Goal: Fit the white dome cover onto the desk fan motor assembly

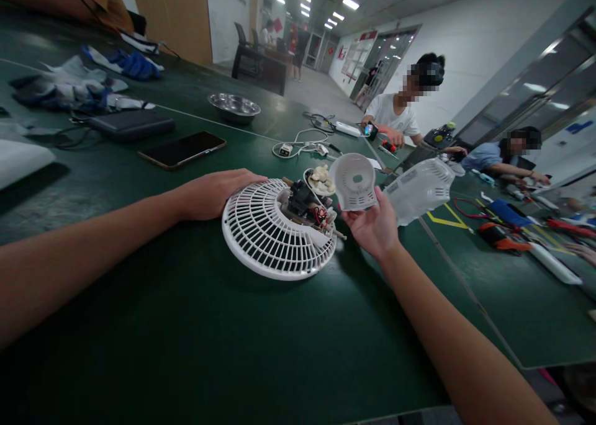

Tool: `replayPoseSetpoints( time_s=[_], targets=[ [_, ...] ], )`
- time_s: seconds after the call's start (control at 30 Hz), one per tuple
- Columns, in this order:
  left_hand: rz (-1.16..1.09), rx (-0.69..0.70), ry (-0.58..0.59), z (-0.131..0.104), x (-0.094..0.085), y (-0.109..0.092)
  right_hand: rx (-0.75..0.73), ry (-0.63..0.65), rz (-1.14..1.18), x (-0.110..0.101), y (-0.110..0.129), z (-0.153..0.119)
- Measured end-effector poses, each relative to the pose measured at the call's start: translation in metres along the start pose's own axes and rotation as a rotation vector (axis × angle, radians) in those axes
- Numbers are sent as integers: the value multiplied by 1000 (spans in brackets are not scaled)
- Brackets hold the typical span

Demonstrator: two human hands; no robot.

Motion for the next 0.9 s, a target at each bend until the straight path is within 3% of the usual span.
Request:
replayPoseSetpoints(
  time_s=[0.13, 0.23, 0.37, 0.47, 0.57, 0.67, 0.9],
  targets=[
    [-53, -39, 12, 7, -2, 6, -324, 18, -187, 35, 20, -26],
    [-91, -131, 36, 11, -5, 15, -456, 203, -444, 55, 29, -44],
    [-121, -199, -132, 9, -9, 16, -576, 267, -646, 57, 35, -52],
    [-201, -206, -211, 6, -8, 2, -614, 264, -694, 52, 38, -50],
    [-274, -137, -96, 1, -2, -20, -673, 295, -756, 52, 44, -51],
    [-106, 26, 44, -2, 3, -39, -736, 315, -820, 54, 49, -55],
    [80, 177, 62, -5, 1, -61, -761, 459, -792, 49, 57, -55]
  ],
)
Point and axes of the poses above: each hand's wrist, its own z-axis towards the middle knuckle, its own x-axis out of the palm, y = z × x, the point moved 2 cm from there along z, towards the middle knuckle, and after that the axes turned 11 degrees about -x, right-handed, at the moved point
